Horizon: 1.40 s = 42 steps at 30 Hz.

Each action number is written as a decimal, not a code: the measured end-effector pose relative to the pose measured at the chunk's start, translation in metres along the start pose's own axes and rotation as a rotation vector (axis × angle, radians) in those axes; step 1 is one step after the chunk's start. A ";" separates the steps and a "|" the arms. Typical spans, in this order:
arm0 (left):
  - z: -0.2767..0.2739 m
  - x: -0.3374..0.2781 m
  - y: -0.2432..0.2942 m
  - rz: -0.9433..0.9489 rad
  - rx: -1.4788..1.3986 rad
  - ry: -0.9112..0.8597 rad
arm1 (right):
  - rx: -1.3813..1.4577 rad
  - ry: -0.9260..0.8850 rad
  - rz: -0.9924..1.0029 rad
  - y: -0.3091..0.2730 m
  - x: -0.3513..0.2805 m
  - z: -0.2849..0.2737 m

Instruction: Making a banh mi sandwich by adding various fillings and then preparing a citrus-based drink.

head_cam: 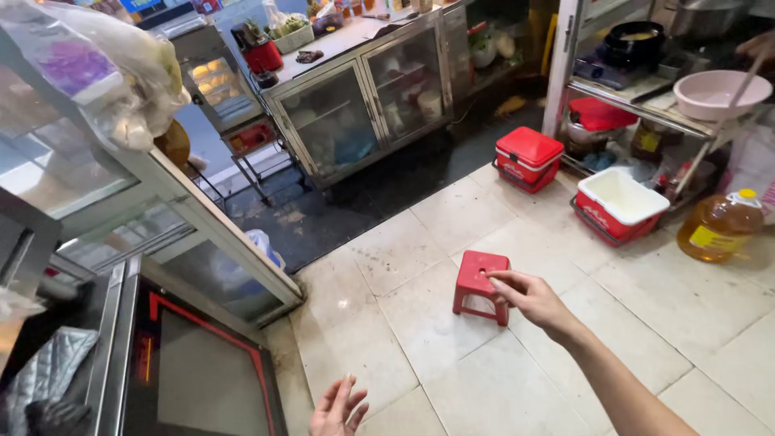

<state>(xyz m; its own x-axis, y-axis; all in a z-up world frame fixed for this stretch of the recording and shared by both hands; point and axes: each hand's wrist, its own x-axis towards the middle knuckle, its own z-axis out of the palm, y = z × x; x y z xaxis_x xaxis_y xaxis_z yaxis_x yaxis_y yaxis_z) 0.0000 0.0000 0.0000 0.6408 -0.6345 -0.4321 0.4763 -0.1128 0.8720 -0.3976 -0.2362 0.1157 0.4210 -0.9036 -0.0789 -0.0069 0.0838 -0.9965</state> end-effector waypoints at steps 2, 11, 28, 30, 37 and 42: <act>-0.019 0.082 -0.005 -0.009 0.007 0.044 | -0.022 -0.074 -0.030 -0.039 0.060 0.023; 0.046 0.387 0.032 -0.114 -0.115 0.053 | -0.105 -0.165 -0.189 -0.071 0.374 0.029; 0.589 0.783 0.415 0.304 0.469 -0.258 | 0.143 0.322 0.195 -0.013 0.861 -0.119; 0.612 0.849 0.440 0.391 0.559 -0.208 | 0.122 0.316 0.170 -0.028 0.923 -0.126; 0.720 1.074 0.525 0.421 0.735 -0.078 | 0.000 0.314 0.152 -0.148 1.092 -0.148; 0.764 1.332 0.555 0.911 1.005 0.071 | -0.125 0.371 0.041 -0.157 1.196 -0.213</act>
<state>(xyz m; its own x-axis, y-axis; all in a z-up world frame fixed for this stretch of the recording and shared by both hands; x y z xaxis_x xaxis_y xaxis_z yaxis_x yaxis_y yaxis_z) 0.6580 -1.4924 0.0843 0.5336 -0.7458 0.3988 -0.7513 -0.2013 0.6286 -0.0860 -1.4195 0.1713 0.0621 -0.9929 -0.1012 -0.1371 0.0919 -0.9863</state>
